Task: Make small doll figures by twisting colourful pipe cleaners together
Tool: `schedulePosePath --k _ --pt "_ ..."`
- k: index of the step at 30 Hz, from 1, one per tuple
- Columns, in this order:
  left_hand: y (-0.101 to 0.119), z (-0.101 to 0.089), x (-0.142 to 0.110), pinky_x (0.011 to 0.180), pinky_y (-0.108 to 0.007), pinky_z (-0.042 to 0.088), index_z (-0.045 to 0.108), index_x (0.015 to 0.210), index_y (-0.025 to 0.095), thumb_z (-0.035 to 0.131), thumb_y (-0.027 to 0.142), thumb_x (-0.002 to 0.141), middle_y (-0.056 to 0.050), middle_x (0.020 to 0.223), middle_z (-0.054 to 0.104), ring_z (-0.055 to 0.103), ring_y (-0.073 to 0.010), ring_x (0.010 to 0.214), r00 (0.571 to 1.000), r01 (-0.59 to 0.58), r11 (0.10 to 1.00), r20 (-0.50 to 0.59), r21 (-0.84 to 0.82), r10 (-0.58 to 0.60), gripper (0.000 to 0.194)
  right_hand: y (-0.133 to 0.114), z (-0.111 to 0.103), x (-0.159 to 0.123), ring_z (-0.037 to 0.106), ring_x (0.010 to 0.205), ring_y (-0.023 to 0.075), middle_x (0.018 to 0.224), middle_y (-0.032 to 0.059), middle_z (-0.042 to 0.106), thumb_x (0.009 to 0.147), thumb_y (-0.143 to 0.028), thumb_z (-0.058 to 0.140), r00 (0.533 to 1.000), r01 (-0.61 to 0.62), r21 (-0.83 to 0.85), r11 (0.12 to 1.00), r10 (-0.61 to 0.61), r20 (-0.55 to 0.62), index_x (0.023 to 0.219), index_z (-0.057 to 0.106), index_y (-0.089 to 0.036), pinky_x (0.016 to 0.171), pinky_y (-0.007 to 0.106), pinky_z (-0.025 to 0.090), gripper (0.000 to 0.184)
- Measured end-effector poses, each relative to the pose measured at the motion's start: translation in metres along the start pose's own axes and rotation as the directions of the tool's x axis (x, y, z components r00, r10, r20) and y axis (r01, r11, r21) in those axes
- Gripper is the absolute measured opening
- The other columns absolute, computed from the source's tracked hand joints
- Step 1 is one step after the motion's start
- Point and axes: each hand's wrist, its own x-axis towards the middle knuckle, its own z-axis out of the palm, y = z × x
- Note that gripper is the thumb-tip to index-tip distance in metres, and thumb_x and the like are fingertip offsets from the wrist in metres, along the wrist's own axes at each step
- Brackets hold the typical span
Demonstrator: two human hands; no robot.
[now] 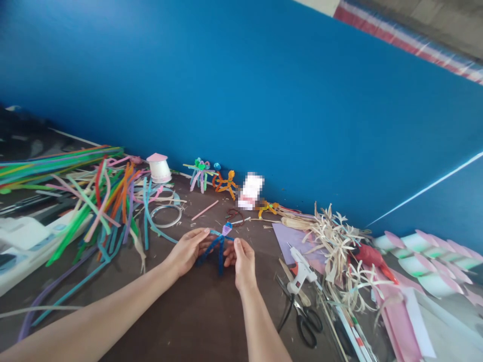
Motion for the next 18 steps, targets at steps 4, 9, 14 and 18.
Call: schedulePosePath --k 4,9,14,18 --pt "0.0004 -0.0015 0.0011 0.058 -0.022 0.047 0.059 0.072 0.012 0.068 0.022 0.068 -0.005 0.064 0.068 0.062 -0.013 0.056 0.999 0.043 0.997 0.025 -0.06 -0.041 0.014 0.0009 -0.0001 -0.0004 0.048 0.036 0.0072 0.053 -0.0005 0.06 0.074 -0.044 0.059 0.999 -0.018 0.079 0.997 0.015 0.031 0.07 0.061 -0.014 0.036 0.018 0.036 0.031" --pt "0.0008 -0.0034 0.0017 0.058 -0.023 0.047 0.057 0.066 0.012 0.065 0.019 0.07 -0.003 0.061 0.067 0.062 -0.0129 0.055 0.991 0.121 0.985 0.077 -0.121 -0.113 0.011 -0.0011 0.0024 -0.0024 0.048 0.036 0.0083 0.053 -0.0004 0.06 0.072 -0.042 0.061 0.995 -0.066 0.195 0.979 0.05 0.084 0.069 0.061 -0.015 0.036 0.02 0.037 0.028" --pt "-0.0005 -0.0065 0.0023 0.059 -0.023 0.047 0.057 0.065 0.014 0.063 0.019 0.073 -0.002 0.06 0.067 0.062 -0.013 0.056 0.978 0.164 0.974 0.156 -0.159 -0.139 0.011 -0.0042 0.0048 -0.0034 0.045 0.035 0.0089 0.053 -0.0001 0.06 0.07 -0.043 0.062 0.993 -0.075 0.221 0.972 0.053 0.107 0.068 0.059 -0.016 0.036 0.021 0.036 0.027" --pt "-0.0003 -0.0065 0.0025 0.061 -0.024 0.047 0.058 0.066 0.015 0.063 0.023 0.073 -0.002 0.063 0.067 0.062 -0.0127 0.057 0.983 0.139 0.978 0.142 -0.155 -0.117 0.012 -0.005 0.0043 -0.0037 0.045 0.036 0.0084 0.053 -0.0001 0.059 0.073 -0.045 0.059 0.994 -0.043 0.18 0.983 0.024 0.105 0.069 0.059 -0.016 0.037 0.021 0.035 0.029"
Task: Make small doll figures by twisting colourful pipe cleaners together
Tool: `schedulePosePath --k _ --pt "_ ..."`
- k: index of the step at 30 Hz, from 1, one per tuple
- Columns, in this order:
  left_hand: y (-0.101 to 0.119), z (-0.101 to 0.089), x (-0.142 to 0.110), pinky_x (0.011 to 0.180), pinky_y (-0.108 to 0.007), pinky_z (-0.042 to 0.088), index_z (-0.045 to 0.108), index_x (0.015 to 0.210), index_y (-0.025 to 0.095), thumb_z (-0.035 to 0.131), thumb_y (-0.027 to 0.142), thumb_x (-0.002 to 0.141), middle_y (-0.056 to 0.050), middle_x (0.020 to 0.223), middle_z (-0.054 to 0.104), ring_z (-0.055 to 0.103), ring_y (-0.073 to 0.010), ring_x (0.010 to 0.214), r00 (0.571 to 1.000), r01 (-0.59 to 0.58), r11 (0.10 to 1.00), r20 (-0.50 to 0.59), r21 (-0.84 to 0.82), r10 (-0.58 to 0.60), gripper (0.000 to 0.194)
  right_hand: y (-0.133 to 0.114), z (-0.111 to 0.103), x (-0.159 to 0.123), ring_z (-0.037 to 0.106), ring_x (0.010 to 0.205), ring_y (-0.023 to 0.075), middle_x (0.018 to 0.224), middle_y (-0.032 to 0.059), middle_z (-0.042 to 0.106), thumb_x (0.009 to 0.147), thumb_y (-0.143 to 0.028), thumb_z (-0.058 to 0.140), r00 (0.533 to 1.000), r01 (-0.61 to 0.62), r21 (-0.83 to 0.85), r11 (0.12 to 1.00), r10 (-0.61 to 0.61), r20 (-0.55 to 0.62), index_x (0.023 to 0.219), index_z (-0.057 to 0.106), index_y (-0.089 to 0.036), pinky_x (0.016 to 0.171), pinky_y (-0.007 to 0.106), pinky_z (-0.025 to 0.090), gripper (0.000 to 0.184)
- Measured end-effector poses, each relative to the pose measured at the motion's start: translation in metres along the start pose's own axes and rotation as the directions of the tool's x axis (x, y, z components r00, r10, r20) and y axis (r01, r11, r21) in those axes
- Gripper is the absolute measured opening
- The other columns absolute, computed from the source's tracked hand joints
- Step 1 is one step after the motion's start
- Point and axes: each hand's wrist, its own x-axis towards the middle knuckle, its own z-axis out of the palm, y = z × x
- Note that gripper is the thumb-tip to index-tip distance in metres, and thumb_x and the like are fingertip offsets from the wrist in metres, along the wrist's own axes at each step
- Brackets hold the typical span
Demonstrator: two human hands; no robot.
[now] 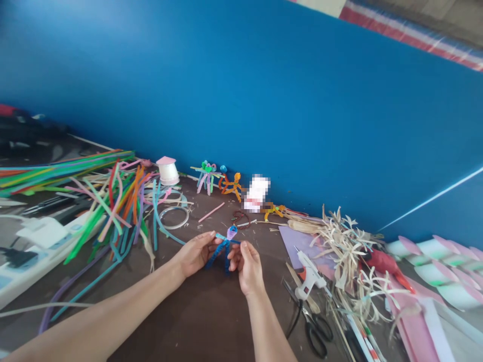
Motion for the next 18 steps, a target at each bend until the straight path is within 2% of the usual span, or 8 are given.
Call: schedulePosePath --k 4,8,13,18 --pt "0.0004 0.0018 0.0005 0.063 -0.024 0.047 0.061 0.074 0.014 0.067 0.025 0.07 -0.003 0.066 0.067 0.062 -0.0132 0.061 0.999 -0.054 0.999 0.004 0.008 0.054 0.014 -0.0004 -0.0017 -0.0005 0.04 0.036 0.006 0.057 -0.0029 0.054 0.074 -0.044 0.058 0.998 0.068 -0.084 0.994 -0.068 0.0 0.079 0.058 -0.017 0.036 0.019 0.034 0.028" --pt "-0.0006 0.0028 0.0002 0.064 -0.024 0.047 0.062 0.077 0.013 0.068 0.026 0.07 -0.003 0.065 0.066 0.061 -0.0125 0.061 0.997 -0.073 0.996 0.037 -0.043 0.075 0.016 0.0002 -0.0011 -0.0023 0.032 0.034 0.0033 0.055 -0.0073 0.047 0.069 -0.037 0.066 0.997 0.067 -0.238 0.969 -0.055 0.055 0.092 0.058 -0.017 0.033 0.017 0.029 0.032" --pt "-0.0014 0.0032 -0.0008 0.064 -0.023 0.047 0.063 0.078 0.012 0.065 0.025 0.072 -0.004 0.066 0.064 0.06 -0.0123 0.062 0.998 -0.039 0.998 0.047 -0.05 0.041 0.014 0.0001 0.0025 -0.0047 0.029 0.032 0.0036 0.043 -0.0075 0.044 0.069 -0.035 0.065 0.996 0.058 -0.433 0.9 -0.024 0.083 0.081 0.064 -0.014 0.032 0.017 0.023 0.024" --pt "-0.0013 0.0043 -0.0037 0.064 -0.025 0.046 0.065 0.073 0.011 0.068 0.025 0.069 -0.005 0.071 0.064 0.059 -0.0126 0.064 0.994 -0.027 0.999 0.111 0.036 0.023 0.014 -0.0011 0.0032 -0.0034 0.033 0.033 0.0045 0.054 -0.0032 0.056 0.068 -0.034 0.064 0.996 0.092 -0.435 0.896 -0.092 0.022 0.078 0.065 -0.016 0.033 0.019 0.026 0.021"
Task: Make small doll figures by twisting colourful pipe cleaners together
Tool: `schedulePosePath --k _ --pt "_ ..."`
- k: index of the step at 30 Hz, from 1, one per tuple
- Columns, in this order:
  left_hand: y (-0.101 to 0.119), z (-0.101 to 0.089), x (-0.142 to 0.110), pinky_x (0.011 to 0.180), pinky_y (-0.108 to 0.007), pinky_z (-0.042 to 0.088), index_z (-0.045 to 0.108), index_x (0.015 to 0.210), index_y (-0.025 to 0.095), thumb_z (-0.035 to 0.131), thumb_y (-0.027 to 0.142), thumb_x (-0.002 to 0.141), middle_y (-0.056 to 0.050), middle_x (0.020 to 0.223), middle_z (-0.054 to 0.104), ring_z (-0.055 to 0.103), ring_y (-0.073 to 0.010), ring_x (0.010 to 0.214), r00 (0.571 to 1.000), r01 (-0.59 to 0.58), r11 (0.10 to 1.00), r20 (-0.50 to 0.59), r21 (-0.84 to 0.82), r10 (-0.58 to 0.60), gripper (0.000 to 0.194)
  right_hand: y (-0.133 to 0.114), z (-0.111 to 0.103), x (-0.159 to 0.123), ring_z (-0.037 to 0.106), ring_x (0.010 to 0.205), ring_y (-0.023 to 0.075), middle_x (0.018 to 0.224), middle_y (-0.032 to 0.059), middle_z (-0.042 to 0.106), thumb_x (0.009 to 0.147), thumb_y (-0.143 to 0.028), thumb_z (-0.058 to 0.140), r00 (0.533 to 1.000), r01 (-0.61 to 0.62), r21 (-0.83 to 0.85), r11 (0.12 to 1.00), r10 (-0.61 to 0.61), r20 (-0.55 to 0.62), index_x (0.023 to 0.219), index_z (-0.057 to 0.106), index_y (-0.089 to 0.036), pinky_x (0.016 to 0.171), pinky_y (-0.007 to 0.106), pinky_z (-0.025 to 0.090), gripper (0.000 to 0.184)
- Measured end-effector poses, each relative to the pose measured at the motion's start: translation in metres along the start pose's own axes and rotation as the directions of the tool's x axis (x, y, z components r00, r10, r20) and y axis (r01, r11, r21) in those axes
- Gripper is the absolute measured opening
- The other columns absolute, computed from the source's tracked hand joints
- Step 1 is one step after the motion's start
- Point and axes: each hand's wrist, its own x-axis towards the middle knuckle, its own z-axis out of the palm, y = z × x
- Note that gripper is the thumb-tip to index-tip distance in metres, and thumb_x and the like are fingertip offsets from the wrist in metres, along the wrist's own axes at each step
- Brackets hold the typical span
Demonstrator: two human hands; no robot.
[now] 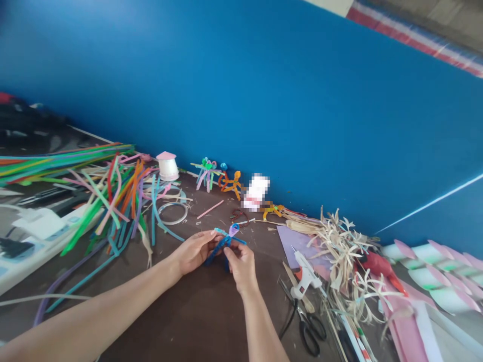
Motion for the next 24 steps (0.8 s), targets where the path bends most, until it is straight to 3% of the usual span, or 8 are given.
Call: schedulePosePath --k 6,11,17,24 --pt "-0.002 0.0045 -0.0037 0.066 -0.024 0.043 0.068 0.085 0.011 0.075 0.017 0.058 -0.007 0.077 0.067 0.059 -0.0138 0.068 0.999 0.005 0.978 0.038 0.207 -0.014 0.028 0.0002 -0.0014 0.0006 0.033 0.035 0.0063 0.048 -0.005 0.05 0.067 -0.033 0.065 0.998 -0.007 -0.006 1.0 0.007 -0.07 0.08 0.066 -0.018 0.034 0.02 0.025 0.02" --pt "-0.0039 0.0051 -0.0028 0.059 -0.023 0.043 0.068 0.076 0.009 0.075 0.024 0.058 -0.005 0.064 0.064 0.056 -0.0109 0.056 0.999 0.037 0.973 -0.015 0.23 -0.035 0.024 0.001 0.0001 0.0001 0.037 0.038 0.0073 0.054 -0.0031 0.055 0.067 -0.035 0.065 0.992 0.009 -0.003 1.0 -0.009 -0.128 0.082 0.065 -0.018 0.035 0.02 0.029 0.022" --pt "-0.0063 0.0061 -0.0048 0.058 -0.023 0.043 0.066 0.076 0.01 0.07 0.03 0.063 -0.006 0.068 0.066 0.06 -0.0132 0.062 0.999 0.011 0.927 -0.047 0.376 0.007 0.024 0.0032 -0.0011 0.0009 0.035 0.036 0.0061 0.052 -0.0053 0.049 0.07 -0.036 0.063 0.991 0.022 0.013 1.0 -0.02 -0.132 0.084 0.063 -0.018 0.034 0.019 0.028 0.023" --pt "-0.0048 0.0102 -0.0079 0.056 -0.023 0.043 0.062 0.082 0.012 0.064 0.031 0.067 -0.006 0.071 0.068 0.063 -0.0147 0.062 0.998 0.063 0.867 -0.05 0.495 -0.044 0.024 0.0052 -0.0038 0.0024 0.035 0.037 0.0051 0.057 -0.0044 0.05 0.069 -0.039 0.064 0.986 0.029 0.039 0.999 -0.022 -0.164 0.083 0.061 -0.016 0.033 0.018 0.027 0.028"
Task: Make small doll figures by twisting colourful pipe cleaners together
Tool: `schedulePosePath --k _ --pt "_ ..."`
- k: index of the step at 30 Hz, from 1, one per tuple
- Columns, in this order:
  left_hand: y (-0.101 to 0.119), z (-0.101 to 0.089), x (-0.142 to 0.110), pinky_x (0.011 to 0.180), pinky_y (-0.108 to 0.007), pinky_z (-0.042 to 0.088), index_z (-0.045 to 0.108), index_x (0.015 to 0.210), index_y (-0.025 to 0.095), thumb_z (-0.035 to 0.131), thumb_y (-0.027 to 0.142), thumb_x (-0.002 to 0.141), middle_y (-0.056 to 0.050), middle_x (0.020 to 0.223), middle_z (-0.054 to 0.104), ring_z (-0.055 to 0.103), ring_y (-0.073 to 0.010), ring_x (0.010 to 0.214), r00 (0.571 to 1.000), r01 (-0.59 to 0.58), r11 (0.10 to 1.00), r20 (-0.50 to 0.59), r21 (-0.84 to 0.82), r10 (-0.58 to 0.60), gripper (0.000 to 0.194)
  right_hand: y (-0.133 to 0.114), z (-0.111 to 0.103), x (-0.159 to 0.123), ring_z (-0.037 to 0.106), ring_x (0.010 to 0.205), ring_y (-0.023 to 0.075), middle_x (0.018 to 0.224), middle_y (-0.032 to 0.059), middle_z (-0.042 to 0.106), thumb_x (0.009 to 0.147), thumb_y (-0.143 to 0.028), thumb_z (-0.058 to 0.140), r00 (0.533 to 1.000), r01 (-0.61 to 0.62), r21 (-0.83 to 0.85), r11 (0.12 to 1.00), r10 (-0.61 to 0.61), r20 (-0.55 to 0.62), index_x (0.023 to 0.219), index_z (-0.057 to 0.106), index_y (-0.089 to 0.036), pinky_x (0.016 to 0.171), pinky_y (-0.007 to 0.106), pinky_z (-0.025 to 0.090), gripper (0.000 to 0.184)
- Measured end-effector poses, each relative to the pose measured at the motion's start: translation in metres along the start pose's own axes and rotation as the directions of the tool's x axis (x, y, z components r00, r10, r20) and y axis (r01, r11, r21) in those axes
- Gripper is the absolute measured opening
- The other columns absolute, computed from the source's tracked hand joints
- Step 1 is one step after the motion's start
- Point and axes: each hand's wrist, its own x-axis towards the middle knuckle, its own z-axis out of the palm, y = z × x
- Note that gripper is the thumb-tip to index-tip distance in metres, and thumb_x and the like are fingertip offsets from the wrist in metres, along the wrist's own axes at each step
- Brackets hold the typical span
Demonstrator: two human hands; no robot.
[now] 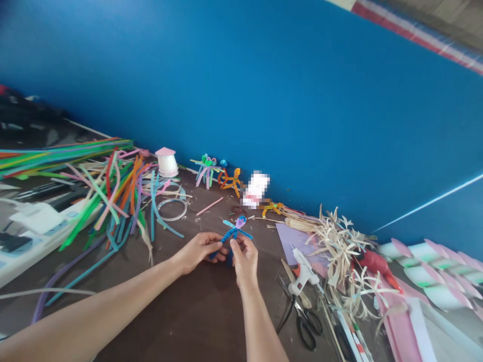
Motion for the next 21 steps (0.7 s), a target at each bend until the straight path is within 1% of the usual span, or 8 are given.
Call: schedulePosePath --k 4,7,10,12,14,17,19,21 --pt "0.0 0.0 0.0 0.057 -0.023 0.042 0.061 0.083 0.011 0.066 0.033 0.065 -0.006 0.07 0.068 0.062 -0.0141 0.063 1.0 -0.02 1.0 -0.001 0.017 0.02 0.028 -0.003 0.0 -0.001 0.037 0.039 0.0059 0.057 -0.0036 0.052 0.069 -0.04 0.063 1.0 0.023 -0.02 1.0 -0.023 0.014 0.085 0.062 -0.015 0.034 0.018 0.028 0.029" --pt "-0.002 0.0 0.001 0.058 -0.023 0.042 0.063 0.087 0.012 0.065 0.036 0.067 -0.006 0.076 0.067 0.06 -0.0133 0.065 0.994 -0.106 0.994 -0.001 0.04 0.106 0.031 -0.006 0.001 -0.001 0.036 0.037 0.0064 0.055 -0.0039 0.053 0.07 -0.038 0.062 1.0 0.029 -0.036 0.999 -0.028 0.01 0.084 0.063 -0.016 0.035 0.019 0.027 0.026" --pt "-0.005 0.001 0.002 0.064 -0.025 0.044 0.064 0.088 0.011 0.062 0.039 0.07 -0.006 0.076 0.067 0.06 -0.0149 0.069 0.982 -0.189 0.982 0.005 0.014 0.189 0.033 -0.008 0.002 -0.002 0.041 0.038 0.0087 0.054 -0.0024 0.055 0.07 -0.036 0.061 0.999 0.014 -0.05 0.999 -0.012 0.048 0.083 0.065 -0.017 0.036 0.021 0.03 0.023" --pt "-0.006 0.001 0.003 0.065 -0.028 0.046 0.063 0.09 0.01 0.062 0.039 0.069 -0.005 0.073 0.066 0.061 -0.0158 0.068 0.976 -0.219 0.976 0.0 -0.011 0.219 0.036 -0.008 0.002 -0.002 0.049 0.044 0.0119 0.058 -0.0003 0.059 0.071 -0.035 0.06 0.997 0.026 -0.055 0.998 -0.022 0.07 0.083 0.066 -0.017 0.042 0.023 0.037 0.022" --pt "-0.006 0.001 0.004 0.061 -0.028 0.048 0.061 0.093 0.009 0.065 0.038 0.067 -0.004 0.067 0.065 0.061 -0.0151 0.06 0.976 -0.218 0.976 -0.021 -0.003 0.218 0.039 -0.005 0.001 0.0 0.056 0.056 0.0154 0.065 0.0019 0.064 0.071 -0.033 0.061 0.997 0.061 -0.07 0.996 -0.056 0.059 0.083 0.066 -0.017 0.052 0.026 0.044 0.021" --pt "-0.005 -0.001 0.004 0.053 -0.027 0.047 0.059 0.092 0.008 0.067 0.038 0.065 -0.002 0.058 0.063 0.058 -0.0135 0.048 0.983 -0.176 0.984 -0.05 0.031 0.178 0.041 0.001 -0.001 0.001 0.058 0.067 0.017 0.073 0.0032 0.066 0.07 -0.03 0.062 0.993 0.113 -0.123 0.986 -0.11 0.031 0.082 0.067 -0.017 0.064 0.028 0.046 0.018" --pt "-0.005 -0.001 0.004 0.051 -0.027 0.047 0.058 0.09 0.008 0.066 0.038 0.065 -0.002 0.056 0.062 0.058 -0.0134 0.045 0.985 -0.161 0.986 -0.056 0.036 0.163 0.04 0.003 -0.002 0.001 0.057 0.062 0.0151 0.072 0.0025 0.065 0.072 -0.03 0.061 0.993 0.115 -0.139 0.984 -0.109 0.044 0.084 0.066 -0.017 0.059 0.026 0.045 0.019" --pt "-0.005 -0.001 0.003 0.053 -0.027 0.047 0.058 0.089 0.009 0.066 0.038 0.066 -0.003 0.057 0.063 0.059 -0.0135 0.048 0.982 -0.179 0.983 -0.053 0.03 0.18 0.038 0.003 -0.001 0.0 0.051 0.05 0.0115 0.067 0.0008 0.063 0.074 -0.033 0.059 0.994 0.087 -0.128 0.988 -0.077 0.077 0.089 0.065 -0.016 0.047 0.023 0.041 0.023"
